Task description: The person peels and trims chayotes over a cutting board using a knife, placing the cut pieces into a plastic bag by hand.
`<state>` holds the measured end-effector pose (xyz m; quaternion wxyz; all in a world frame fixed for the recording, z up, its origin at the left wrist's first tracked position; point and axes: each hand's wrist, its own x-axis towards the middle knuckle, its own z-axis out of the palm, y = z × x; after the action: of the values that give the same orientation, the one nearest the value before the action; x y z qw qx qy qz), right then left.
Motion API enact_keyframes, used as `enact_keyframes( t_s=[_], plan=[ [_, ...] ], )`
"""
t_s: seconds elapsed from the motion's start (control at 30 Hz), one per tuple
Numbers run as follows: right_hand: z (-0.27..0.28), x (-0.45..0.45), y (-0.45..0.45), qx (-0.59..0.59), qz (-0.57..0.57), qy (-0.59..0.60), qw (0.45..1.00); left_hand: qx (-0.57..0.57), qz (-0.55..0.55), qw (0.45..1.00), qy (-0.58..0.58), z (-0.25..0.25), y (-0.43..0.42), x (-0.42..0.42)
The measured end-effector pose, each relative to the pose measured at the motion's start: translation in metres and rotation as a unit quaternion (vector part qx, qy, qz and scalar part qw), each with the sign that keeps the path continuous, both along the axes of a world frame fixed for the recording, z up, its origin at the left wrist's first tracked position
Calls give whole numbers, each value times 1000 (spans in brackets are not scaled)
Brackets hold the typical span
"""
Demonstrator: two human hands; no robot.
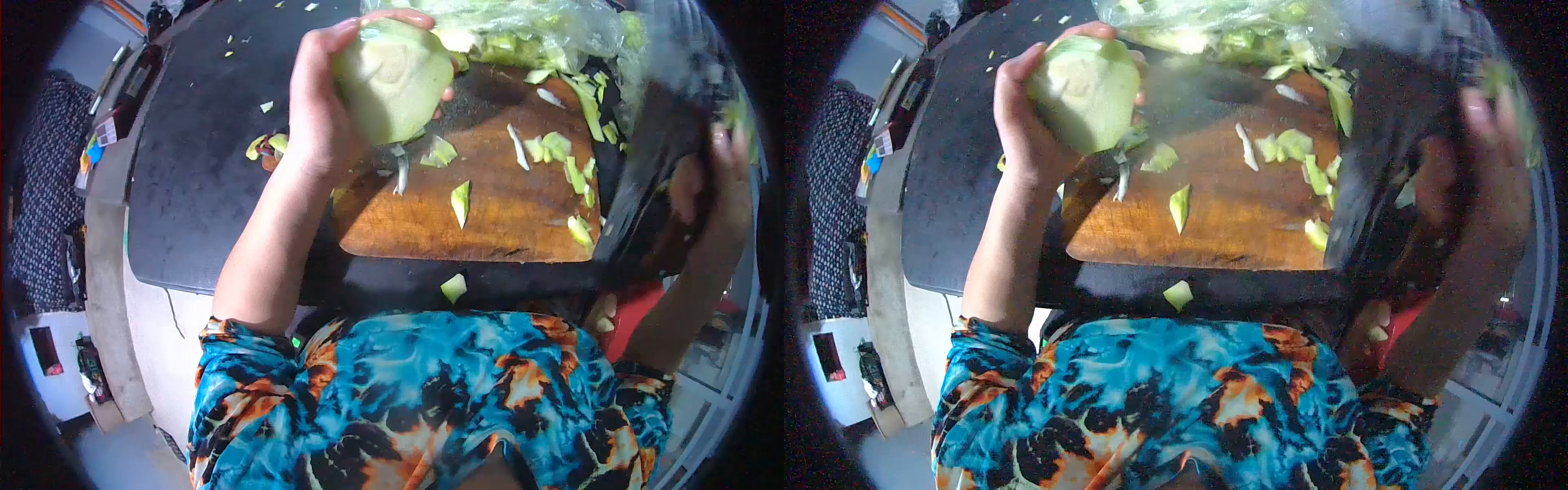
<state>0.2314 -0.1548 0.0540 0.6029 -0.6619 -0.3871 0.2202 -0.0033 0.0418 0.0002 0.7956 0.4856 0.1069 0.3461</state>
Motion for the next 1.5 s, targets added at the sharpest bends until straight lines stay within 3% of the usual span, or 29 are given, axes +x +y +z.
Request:
enact_keyframes(
  t_s=[0.1,0.17,0.23,0.27,0.37,0.43,0.53,0.63,0.67,0.77,0.9,0.93,1.03,1.07,1.17,1.2,1.33,1.43,1.47,1.5],
  plan=[
    [2,15,15,114,64,65,989,-21,45,999,-19,12,-15,8],
    [-20,-1,47,193,169,105,961,-34,41,998,-30,22,-25,14],
    [-33,-26,67,210,265,126,932,-58,15,996,-59,31,-30,18],
    [-29,-36,70,148,308,108,934,-62,27,996,-62,35,-32,22],
    [-28,-56,75,129,338,135,922,-79,153,985,-13,47,-45,43],
    [-27,-67,80,164,323,175,916,-14,252,967,37,45,-54,59],
    [-33,-64,86,142,337,266,892,139,223,962,69,28,-37,59],
    [-35,-51,83,94,345,318,878,-59,177,981,50,27,-41,65],
    [-38,-47,83,86,345,329,875,-50,145,984,88,27,-46,61],
    [-41,-39,81,79,373,360,852,135,147,959,200,18,-37,55],
    [-37,-36,76,54,408,370,833,146,134,951,237,17,-18,60],
    [-38,-40,75,62,393,348,849,74,68,975,200,11,-3,62],
    [-38,-48,71,64,366,306,876,185,-2,929,320,20,12,63],
    [-37,-45,70,53,371,309,874,291,23,890,351,22,15,63],
    [-37,-43,65,33,370,255,893,463,-21,763,451,38,29,65],
    [-35,-49,63,28,365,226,903,450,-43,782,429,43,30,59],
    [-46,-51,47,118,279,106,947,414,-26,748,519,68,12,67],
    [-54,-36,48,136,219,144,955,239,-103,870,419,40,33,53],
    [-53,-31,49,137,227,161,951,134,-97,907,388,24,40,48],
    [-54,-27,50,155,213,119,957,99,-63,919,377,26,41,43]
  ],
)
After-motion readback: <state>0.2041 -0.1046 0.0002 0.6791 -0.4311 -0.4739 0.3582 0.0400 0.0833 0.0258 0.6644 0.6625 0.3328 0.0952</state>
